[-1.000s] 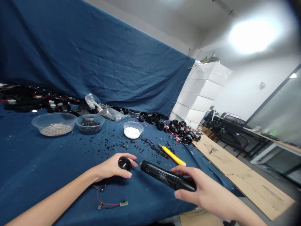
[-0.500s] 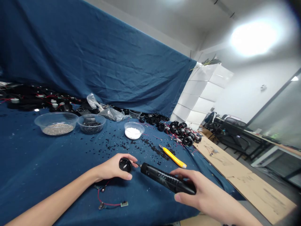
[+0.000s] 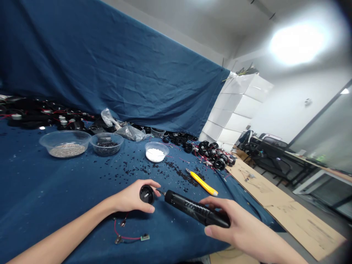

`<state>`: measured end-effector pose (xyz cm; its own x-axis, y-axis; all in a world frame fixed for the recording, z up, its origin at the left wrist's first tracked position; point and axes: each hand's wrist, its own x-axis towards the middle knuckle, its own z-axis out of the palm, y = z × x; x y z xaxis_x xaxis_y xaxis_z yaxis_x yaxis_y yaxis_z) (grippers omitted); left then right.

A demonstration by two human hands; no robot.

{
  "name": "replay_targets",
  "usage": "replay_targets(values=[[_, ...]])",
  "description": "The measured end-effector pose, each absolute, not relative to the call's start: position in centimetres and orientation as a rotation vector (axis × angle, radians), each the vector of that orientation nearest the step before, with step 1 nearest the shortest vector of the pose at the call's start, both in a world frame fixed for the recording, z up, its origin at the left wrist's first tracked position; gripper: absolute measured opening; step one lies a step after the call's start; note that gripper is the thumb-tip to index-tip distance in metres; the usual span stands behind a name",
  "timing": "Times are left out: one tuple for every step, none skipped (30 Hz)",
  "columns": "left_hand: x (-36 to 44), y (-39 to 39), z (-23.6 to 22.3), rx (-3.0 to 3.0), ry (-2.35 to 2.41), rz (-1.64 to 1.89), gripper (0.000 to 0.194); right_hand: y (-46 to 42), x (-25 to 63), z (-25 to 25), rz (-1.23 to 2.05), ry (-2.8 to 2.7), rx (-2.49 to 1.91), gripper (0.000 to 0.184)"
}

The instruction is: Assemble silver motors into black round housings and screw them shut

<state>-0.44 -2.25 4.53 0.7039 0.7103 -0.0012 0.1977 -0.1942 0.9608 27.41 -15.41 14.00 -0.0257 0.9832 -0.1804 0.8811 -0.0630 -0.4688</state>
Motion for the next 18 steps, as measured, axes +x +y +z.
replay_targets(values=[[-0.5,-2.3,4.5,1.748,0.747,0.537,0.069,-15.6,27.5,14.0,0.703,-1.973,-2.036,0.055],[-0.5,-2.3,4.4,1.759,0.768,0.527,0.073,-15.7,27.6,14.1,0.707,-1.958,-2.043,0.056],[-0.5,-2.3,4.4,1.775,0.784,0.518,0.076,-15.9,27.8,14.1,0.713,-1.946,-2.050,0.057],[-0.5,-2.3,4.4,1.791,0.791,0.513,0.079,-16.1,27.9,14.1,0.724,-1.939,-2.056,0.058],[-0.5,-2.3,4.3,1.817,0.792,0.520,0.081,-16.4,28.1,14.1,0.740,-1.937,-2.059,0.059],[-0.4,-2.4,4.3,1.851,0.789,0.538,0.081,-16.6,28.2,14.2,0.757,-1.935,-2.062,0.061],[-0.3,-2.4,4.2,1.895,0.790,0.562,0.079,-16.8,28.4,14.2,0.776,-1.931,-2.066,0.062],[-0.2,-2.5,4.2,1.943,0.796,0.591,0.076,-17.1,28.5,14.2,0.793,-1.922,-2.072,0.062],[-0.1,-2.6,4.2,1.995,0.805,0.618,0.073,-17.2,28.6,14.3,0.805,-1.916,-2.075,0.063],[-0.1,-2.8,4.2,2.045,0.817,0.640,0.070,-17.4,28.6,14.4,0.810,-1.912,-2.077,0.062],[0.0,-2.9,4.2,2.088,0.825,0.657,0.067,-17.5,28.6,14.4,0.808,-1.911,-2.081,0.062],[0.1,-3.0,4.2,2.120,0.827,0.669,0.065,-17.5,28.6,14.5,0.805,-1.916,-2.080,0.061],[0.1,-3.1,4.1,2.147,0.823,0.679,0.064,-17.5,28.5,14.6,0.794,-1.924,-2.077,0.061],[0.2,-3.2,4.1,2.170,0.814,0.686,0.063,-17.5,28.3,14.7,0.781,-1.936,-2.070,0.060],[0.2,-3.3,4.0,2.190,0.806,0.690,0.062,-17.4,28.2,14.8,0.769,-1.950,-2.063,0.060],[0.3,-3.3,4.0,2.208,0.801,0.691,0.062,-17.3,28.0,14.8,0.758,-1.964,-2.055,0.059],[0.3,-3.4,3.9,2.223,0.798,0.690,0.062,-17.2,27.9,14.9,0.748,-1.979,-2.045,0.058],[0.4,-3.4,3.8,2.237,0.797,0.691,0.063,-17.1,27.7,14.9,0.744,-1.993,-2.035,0.057]])
